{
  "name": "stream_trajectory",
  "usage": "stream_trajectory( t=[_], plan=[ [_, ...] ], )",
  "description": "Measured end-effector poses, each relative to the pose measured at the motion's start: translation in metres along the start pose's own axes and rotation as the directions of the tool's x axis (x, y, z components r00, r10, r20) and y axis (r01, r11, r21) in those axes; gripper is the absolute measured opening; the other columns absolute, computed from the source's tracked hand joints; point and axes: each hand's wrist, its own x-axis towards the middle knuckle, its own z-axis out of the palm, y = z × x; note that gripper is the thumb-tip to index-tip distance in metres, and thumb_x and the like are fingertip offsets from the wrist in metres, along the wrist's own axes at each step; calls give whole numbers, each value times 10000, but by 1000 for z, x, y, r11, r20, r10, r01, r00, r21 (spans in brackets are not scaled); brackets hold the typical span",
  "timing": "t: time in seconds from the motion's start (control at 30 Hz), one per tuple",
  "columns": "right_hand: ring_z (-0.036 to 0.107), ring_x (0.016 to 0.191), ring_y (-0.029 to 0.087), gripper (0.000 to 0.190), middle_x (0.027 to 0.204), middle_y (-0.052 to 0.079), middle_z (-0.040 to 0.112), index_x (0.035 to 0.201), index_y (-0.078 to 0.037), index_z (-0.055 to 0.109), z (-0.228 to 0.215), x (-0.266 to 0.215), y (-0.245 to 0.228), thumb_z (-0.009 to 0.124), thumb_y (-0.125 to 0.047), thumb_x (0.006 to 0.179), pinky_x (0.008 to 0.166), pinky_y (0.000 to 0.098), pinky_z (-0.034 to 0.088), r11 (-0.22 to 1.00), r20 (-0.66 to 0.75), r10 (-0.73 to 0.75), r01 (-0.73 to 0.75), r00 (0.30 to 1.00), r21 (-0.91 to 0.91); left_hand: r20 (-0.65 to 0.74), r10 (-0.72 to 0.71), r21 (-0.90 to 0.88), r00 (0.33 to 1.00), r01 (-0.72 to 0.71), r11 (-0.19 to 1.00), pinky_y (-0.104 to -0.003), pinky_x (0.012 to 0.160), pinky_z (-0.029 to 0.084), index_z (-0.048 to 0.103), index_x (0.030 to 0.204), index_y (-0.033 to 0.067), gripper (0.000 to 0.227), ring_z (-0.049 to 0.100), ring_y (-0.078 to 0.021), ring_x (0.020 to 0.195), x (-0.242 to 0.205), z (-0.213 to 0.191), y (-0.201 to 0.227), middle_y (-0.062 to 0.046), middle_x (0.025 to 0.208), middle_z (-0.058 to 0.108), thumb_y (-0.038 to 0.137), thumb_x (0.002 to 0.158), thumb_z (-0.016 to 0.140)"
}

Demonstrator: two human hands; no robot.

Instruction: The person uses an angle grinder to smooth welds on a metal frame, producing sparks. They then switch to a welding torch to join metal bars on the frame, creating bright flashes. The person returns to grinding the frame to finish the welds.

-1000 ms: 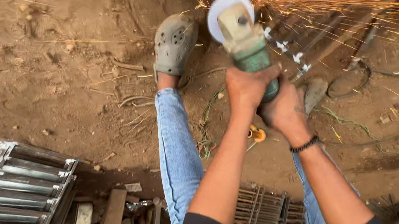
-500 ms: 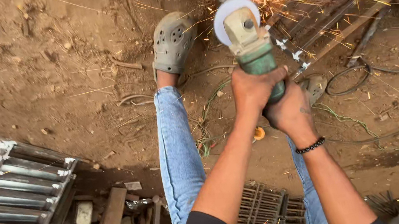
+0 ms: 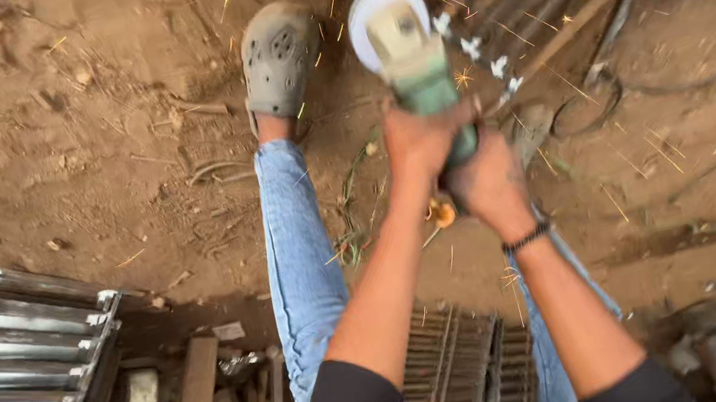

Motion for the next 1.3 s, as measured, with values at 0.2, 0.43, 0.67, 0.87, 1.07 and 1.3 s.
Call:
stream_trajectory(
  t=[0.2,0.43,0.67,0.87,1.07,1.3],
  plan=[
    [682,904,493,414,912,307,705,993,-1,704,-2,-53,18,832,-244,684,800,526,544,957,-42,58,-67,997,-282,128,-387,-109,913,401,910,-333,568,546,756,740,14,246,671,-114,605,-58,-13,-10,-44,712,738,197,651,894],
    [721,892,453,390,890,267,727,981,-24,708,-1,-66,-27,806,-257,684,765,507,567,985,-104,-12,-5,994,-170,205,-286,21,936,288,957,-344,594,554,748,739,14,257,685,-139,605,-45,-49,46,-78,698,739,209,686,907],
    [728,882,440,392,886,264,726,1016,4,663,23,-19,-18,800,-258,758,749,485,560,988,-149,-148,138,978,-75,131,-195,-4,972,197,980,-350,671,594,751,888,39,361,741,-172,684,0,-41,36,-109,828,779,228,627,914],
    [710,916,457,395,912,268,724,1082,7,653,14,12,-31,794,-240,809,765,495,556,975,-195,-215,198,957,-102,135,-92,-67,987,101,993,-346,698,603,751,914,46,361,761,-170,720,26,-24,42,-98,846,791,243,651,900],
    [705,922,463,423,906,276,722,1071,-1,660,10,21,-46,812,-257,771,784,510,560,975,-146,-188,166,971,-149,128,-57,-146,990,76,986,-346,734,622,774,934,47,344,781,-178,772,31,-22,41,-102,884,810,243,671,877],
    [697,938,482,458,933,285,727,1073,14,656,13,20,-44,821,-245,734,805,524,550,974,-97,-145,124,985,-189,41,-112,-39,993,113,993,-364,736,611,723,1000,31,491,776,-214,793,29,-25,34,-121,921,793,258,612,920]
  ],
)
